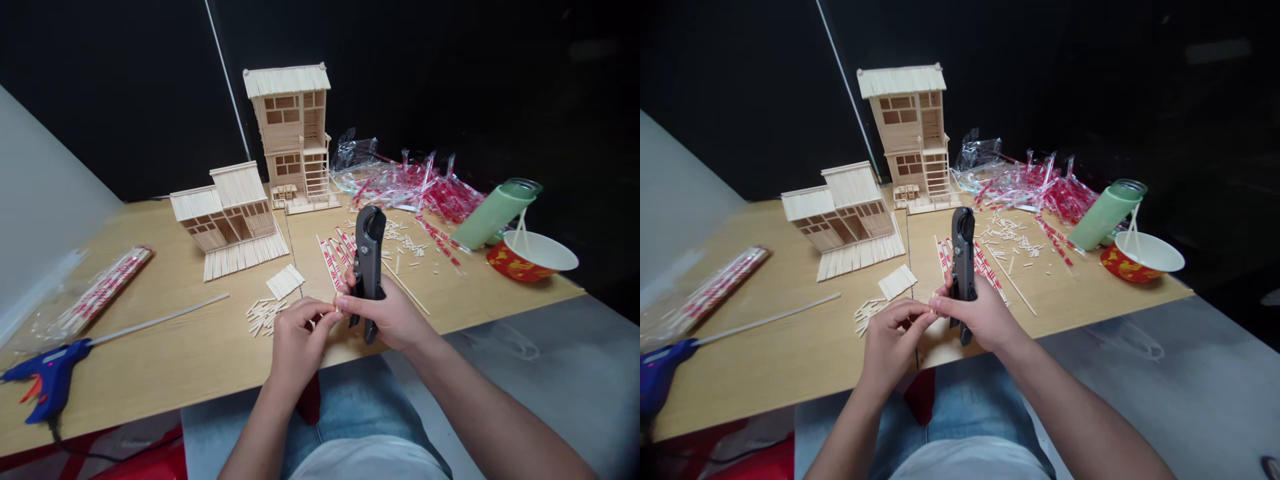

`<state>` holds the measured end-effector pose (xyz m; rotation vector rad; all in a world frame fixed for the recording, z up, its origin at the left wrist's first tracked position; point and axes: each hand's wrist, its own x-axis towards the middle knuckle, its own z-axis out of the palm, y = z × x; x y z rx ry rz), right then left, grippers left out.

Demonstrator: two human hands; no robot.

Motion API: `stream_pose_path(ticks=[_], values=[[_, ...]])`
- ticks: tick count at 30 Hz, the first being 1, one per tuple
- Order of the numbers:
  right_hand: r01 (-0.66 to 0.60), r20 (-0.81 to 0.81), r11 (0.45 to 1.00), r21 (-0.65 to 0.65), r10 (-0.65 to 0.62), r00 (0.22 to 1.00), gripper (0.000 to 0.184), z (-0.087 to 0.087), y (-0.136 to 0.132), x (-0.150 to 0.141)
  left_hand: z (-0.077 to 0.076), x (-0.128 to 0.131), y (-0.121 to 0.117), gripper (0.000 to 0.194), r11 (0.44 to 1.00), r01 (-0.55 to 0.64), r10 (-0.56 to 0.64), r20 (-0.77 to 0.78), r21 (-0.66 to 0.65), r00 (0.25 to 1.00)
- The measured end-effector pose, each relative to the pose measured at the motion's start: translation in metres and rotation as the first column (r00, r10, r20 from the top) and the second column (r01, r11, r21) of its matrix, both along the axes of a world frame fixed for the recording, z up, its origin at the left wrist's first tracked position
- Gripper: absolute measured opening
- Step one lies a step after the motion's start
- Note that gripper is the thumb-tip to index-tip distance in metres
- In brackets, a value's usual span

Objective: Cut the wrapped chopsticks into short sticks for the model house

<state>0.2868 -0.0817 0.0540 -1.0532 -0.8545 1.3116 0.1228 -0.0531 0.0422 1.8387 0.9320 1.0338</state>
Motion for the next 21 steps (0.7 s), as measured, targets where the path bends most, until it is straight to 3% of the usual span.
stream_pose_path(ticks=[6,11,14,16,18,20,21], values=[[0.042,-0.035,0.999,0.019,-0.041,0.999,0.040,-0.003,-0.001,-0.005,-0.004,-0.001,-0.003,0.012,0.999,-0.027,0.027,0.029,-0.025,0.999],[0.085,0.186,0.996,0.035,-0.090,0.978,0.032,0.002,-0.004,-0.009,-0.004,-0.002,-0.005,0.016,0.988,-0.011,0.011,0.000,-0.152,1.000],[0.060,0.179,0.998,0.019,-0.062,0.982,0.038,0.006,-0.005,-0.010,-0.002,-0.003,-0.002,0.024,0.986,-0.001,-0.005,-0.036,-0.166,0.999],[0.024,0.159,1.000,0.010,-0.025,0.987,0.040,0.007,-0.004,-0.002,-0.001,-0.011,0.001,0.027,0.994,-0.022,0.011,-0.100,-0.111,0.995],[0.028,0.239,0.999,0.020,-0.032,0.971,0.036,0.008,-0.002,0.017,-0.002,-0.028,0.007,0.029,0.997,-0.083,0.080,-0.214,-0.004,0.974],[0.112,0.450,0.992,0.058,-0.126,0.884,0.027,0.009,0.001,0.047,-0.007,-0.052,0.016,0.030,0.982,-0.159,0.186,-0.361,0.104,0.914],[0.172,0.582,0.982,0.083,-0.188,0.791,0.023,0.009,0.003,0.065,-0.011,-0.065,0.021,0.028,0.968,-0.202,0.248,-0.439,0.149,0.863]])
